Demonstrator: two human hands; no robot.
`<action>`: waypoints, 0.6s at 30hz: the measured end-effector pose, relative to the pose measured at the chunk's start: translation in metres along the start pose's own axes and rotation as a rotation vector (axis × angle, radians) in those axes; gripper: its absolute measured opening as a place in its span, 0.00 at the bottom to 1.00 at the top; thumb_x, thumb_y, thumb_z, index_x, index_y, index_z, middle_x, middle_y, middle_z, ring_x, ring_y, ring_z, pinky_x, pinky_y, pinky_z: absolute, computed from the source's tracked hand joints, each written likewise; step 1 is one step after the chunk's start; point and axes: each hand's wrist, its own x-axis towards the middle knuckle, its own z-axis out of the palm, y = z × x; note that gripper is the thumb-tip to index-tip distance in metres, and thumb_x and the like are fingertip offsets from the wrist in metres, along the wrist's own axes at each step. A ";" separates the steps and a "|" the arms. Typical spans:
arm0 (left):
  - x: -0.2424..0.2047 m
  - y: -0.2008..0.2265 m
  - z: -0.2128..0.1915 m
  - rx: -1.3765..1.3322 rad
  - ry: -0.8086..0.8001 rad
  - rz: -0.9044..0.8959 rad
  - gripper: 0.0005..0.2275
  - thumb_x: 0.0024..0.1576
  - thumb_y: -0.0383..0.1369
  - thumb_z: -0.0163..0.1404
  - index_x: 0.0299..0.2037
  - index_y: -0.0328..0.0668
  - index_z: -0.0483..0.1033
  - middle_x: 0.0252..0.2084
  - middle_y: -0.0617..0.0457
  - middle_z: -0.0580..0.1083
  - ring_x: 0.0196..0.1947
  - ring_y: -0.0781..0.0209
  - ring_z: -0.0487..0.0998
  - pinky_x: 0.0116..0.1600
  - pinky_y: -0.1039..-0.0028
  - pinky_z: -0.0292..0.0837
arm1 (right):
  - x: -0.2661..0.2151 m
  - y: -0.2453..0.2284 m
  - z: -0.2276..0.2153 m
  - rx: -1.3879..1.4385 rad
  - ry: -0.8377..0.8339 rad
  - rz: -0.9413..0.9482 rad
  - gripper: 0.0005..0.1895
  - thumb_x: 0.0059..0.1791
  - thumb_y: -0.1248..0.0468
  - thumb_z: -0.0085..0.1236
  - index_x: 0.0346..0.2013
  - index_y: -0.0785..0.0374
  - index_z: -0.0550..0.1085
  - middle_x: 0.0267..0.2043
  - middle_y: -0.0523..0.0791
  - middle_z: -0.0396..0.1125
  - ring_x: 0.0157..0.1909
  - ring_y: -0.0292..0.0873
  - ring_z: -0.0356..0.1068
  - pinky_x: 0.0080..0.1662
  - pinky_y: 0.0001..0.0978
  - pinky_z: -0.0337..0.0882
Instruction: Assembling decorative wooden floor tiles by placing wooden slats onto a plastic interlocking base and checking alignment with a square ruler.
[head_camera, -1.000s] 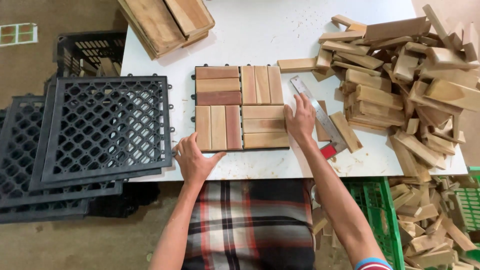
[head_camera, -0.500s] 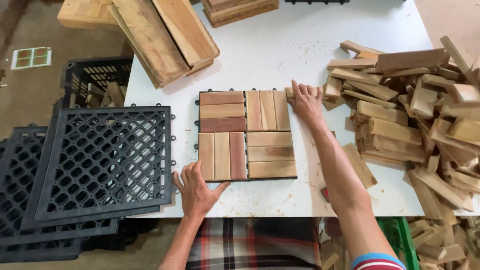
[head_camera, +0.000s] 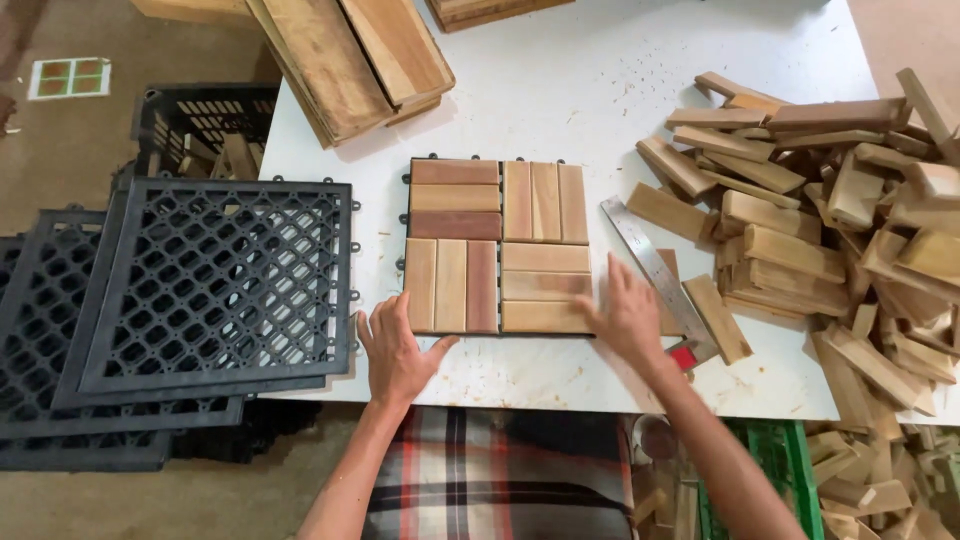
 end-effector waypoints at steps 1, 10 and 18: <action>-0.003 0.003 -0.002 0.001 -0.007 -0.004 0.46 0.45 0.59 0.62 0.69 0.45 0.56 0.57 0.47 0.65 0.65 0.46 0.65 0.68 0.31 0.50 | -0.022 -0.022 -0.010 0.001 -0.008 0.002 0.53 0.47 0.35 0.56 0.77 0.60 0.52 0.67 0.59 0.58 0.63 0.66 0.64 0.65 0.58 0.59; 0.048 0.018 0.025 -0.063 0.000 -0.050 0.43 0.44 0.51 0.67 0.67 0.40 0.61 0.58 0.43 0.72 0.63 0.45 0.69 0.69 0.33 0.48 | -0.033 -0.037 0.012 0.177 0.009 0.134 0.48 0.53 0.43 0.51 0.77 0.66 0.45 0.74 0.58 0.49 0.77 0.56 0.46 0.76 0.44 0.39; 0.133 0.042 0.043 -0.001 -0.031 -0.088 0.40 0.53 0.57 0.58 0.70 0.42 0.59 0.66 0.46 0.70 0.70 0.48 0.64 0.67 0.23 0.33 | 0.049 -0.021 0.030 0.216 0.118 0.250 0.45 0.54 0.40 0.48 0.77 0.59 0.46 0.75 0.54 0.50 0.77 0.53 0.48 0.74 0.45 0.42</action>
